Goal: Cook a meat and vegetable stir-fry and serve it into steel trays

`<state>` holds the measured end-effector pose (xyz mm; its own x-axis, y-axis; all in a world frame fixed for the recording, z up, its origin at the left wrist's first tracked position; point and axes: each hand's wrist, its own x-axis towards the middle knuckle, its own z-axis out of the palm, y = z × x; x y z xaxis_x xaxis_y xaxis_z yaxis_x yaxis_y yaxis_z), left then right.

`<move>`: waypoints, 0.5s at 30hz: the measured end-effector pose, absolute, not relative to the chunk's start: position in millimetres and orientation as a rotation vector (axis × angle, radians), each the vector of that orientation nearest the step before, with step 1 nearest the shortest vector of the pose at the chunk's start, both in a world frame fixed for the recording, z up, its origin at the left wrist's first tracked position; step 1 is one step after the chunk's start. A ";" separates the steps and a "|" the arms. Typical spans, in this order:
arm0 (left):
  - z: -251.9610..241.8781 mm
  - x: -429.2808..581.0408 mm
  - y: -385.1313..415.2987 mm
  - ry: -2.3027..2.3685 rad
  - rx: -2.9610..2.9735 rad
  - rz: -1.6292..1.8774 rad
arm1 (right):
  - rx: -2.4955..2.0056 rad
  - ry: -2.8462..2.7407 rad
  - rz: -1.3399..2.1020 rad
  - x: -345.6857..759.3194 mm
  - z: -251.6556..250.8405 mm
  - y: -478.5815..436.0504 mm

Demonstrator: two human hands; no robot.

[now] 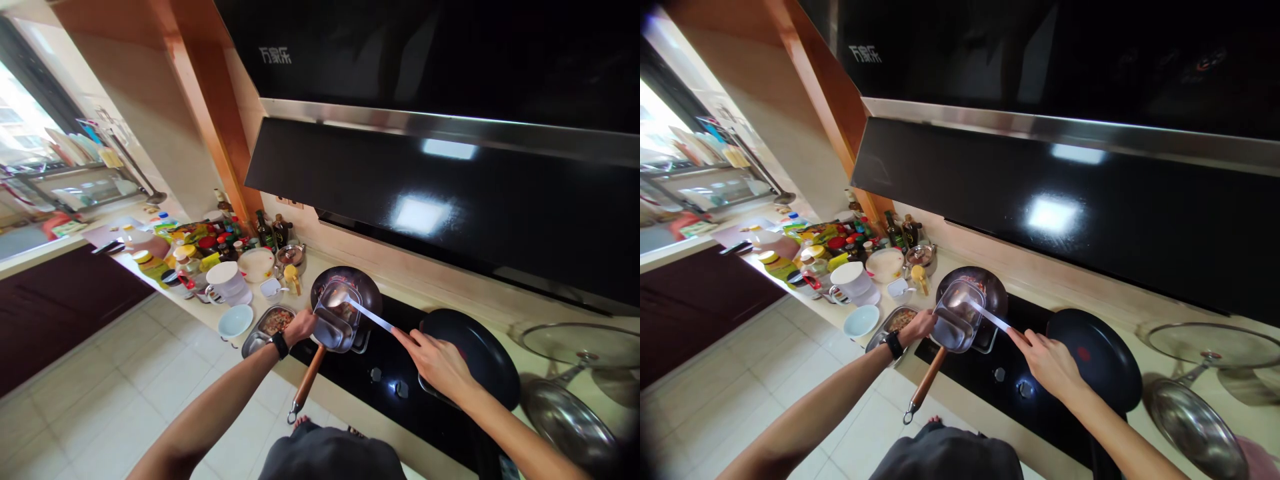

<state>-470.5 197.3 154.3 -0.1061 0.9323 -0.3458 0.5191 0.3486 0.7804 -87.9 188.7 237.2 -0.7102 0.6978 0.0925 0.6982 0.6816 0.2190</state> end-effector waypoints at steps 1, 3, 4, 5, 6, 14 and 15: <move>154.7 -472.3 197.9 1.742 1.324 0.606 | -1.181 -2.881 -0.369 -89.0 236.4 191.3; 153.7 -474.6 198.4 1.714 1.370 0.616 | -1.169 -2.894 -0.328 -91.2 233.4 196.2; 152.5 -475.1 198.2 1.709 1.380 0.626 | -1.177 -2.896 -0.298 -91.8 231.3 198.3; 151.1 -475.4 197.8 1.707 1.381 0.634 | -1.197 -2.893 -0.258 -91.7 229.0 199.9; 149.6 -475.4 197.0 1.710 1.372 0.637 | -1.224 -2.880 -0.204 -90.9 226.6 200.9; 139.6 -473.6 188.1 1.743 1.202 0.636 | -1.286 -2.581 0.525 -76.9 220.9 196.9; 139.3 -472.6 187.6 1.732 1.189 0.637 | -1.300 -2.548 0.545 -77.4 221.8 195.7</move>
<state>-472.6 187.6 139.3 -0.1194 0.9125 -0.3912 0.4417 0.4017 0.8022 -77.4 195.7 221.8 -0.5801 0.8139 0.0341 0.7285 0.5371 -0.4252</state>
